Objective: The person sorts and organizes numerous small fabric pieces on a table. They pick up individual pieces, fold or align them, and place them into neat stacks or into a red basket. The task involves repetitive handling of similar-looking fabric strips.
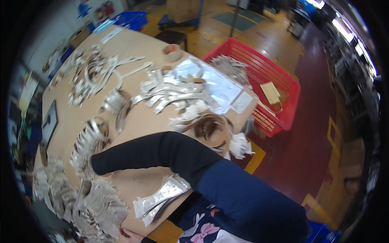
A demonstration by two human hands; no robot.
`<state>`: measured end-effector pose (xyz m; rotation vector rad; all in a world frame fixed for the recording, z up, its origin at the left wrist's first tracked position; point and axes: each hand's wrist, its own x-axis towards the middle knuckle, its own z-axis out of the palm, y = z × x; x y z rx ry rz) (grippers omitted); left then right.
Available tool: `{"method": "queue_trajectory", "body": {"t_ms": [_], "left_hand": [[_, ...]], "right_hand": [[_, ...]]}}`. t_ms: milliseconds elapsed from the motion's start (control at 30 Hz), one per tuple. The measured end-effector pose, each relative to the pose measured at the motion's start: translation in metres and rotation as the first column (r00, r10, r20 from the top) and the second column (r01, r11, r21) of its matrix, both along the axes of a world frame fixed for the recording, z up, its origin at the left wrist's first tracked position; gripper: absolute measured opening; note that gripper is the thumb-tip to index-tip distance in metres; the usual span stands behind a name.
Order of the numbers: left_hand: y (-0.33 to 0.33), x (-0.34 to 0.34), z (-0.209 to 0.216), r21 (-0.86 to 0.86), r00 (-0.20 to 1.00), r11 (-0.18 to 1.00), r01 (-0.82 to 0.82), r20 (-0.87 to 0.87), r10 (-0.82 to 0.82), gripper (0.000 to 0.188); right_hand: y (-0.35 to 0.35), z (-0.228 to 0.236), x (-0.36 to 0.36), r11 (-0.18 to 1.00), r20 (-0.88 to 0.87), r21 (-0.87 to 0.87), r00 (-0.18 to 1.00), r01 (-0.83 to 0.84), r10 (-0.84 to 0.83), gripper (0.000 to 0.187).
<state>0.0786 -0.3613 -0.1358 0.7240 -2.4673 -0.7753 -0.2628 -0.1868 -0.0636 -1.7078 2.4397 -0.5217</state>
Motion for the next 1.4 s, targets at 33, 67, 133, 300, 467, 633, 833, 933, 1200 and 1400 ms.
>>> {"method": "queue_trajectory", "body": {"t_ms": [33, 67, 133, 300, 467, 633, 833, 933, 1200, 1400], "left_hand": [[-0.002, -0.005, 0.003, -0.009, 0.999, 0.999, 0.033, 0.017, -0.033, 0.028], [-0.002, -0.012, 0.006, -0.019, 0.998, 0.998, 0.059, 0.029, -0.059, 0.027], [0.004, -0.025, 0.015, -0.027, 0.992, 0.993, 0.113, 0.056, -0.112, 0.026], [0.038, -0.063, 0.057, -0.038, 0.956, 0.962, 0.269, 0.127, -0.263, 0.024], [0.072, -0.105, 0.106, 0.008, 0.849, 0.875, 0.483, 0.238, -0.471, 0.025], [0.111, -0.155, 0.137, 0.14, 0.639, 0.702, 0.699, 0.319, -0.7, 0.028], [0.154, -0.216, 0.124, 0.304, 0.299, 0.379, 0.874, 0.278, -0.913, 0.034], [0.176, -0.236, 0.097, 0.37, 0.207, 0.27, 0.889, 0.2, -0.958, 0.038], [0.221, -0.259, 0.022, 0.147, 0.229, 0.268, 0.952, 0.24, -0.943, 0.037], [0.221, -0.255, 0.027, 0.199, 0.27, 0.32, 0.926, 0.242, -0.932, 0.04]], "right_hand": [[0.003, 0.028, -0.01, 0.998, -0.085, 0.06, 0.996, -0.022, 0.027, 0.026], [0.013, 0.057, -0.019, 0.992, -0.163, 0.117, 0.985, -0.037, 0.056, 0.027], [0.058, 0.112, -0.026, 0.983, -0.296, 0.168, 0.948, -0.068, 0.116, 0.03], [0.313, 0.174, 0.009, 0.959, -0.393, -0.282, 0.908, 0.032, -0.146, 0.031], [0.604, 0.157, 0.099, 0.555, -0.081, -0.612, 0.653, 0.564, -0.753, 0.034], [0.756, 0.05, 0.174, -0.291, 0.177, -0.586, -0.23, 0.756, -0.957, 0.027], [0.779, -0.065, 0.162, -0.32, 0.387, -0.374, -0.167, 0.871, -0.907, 0.029], [0.753, -0.083, 0.116, -0.255, 0.326, -0.271, -0.161, 0.928, -0.931, 0.07], [0.691, -0.111, 0.04, -0.305, -0.15, 0.334, -0.269, 0.892, -0.951, 0.117], [0.705, -0.113, 0.017, -0.373, -0.009, 0.493, -0.424, 0.786, -0.906, 0.118]]}}
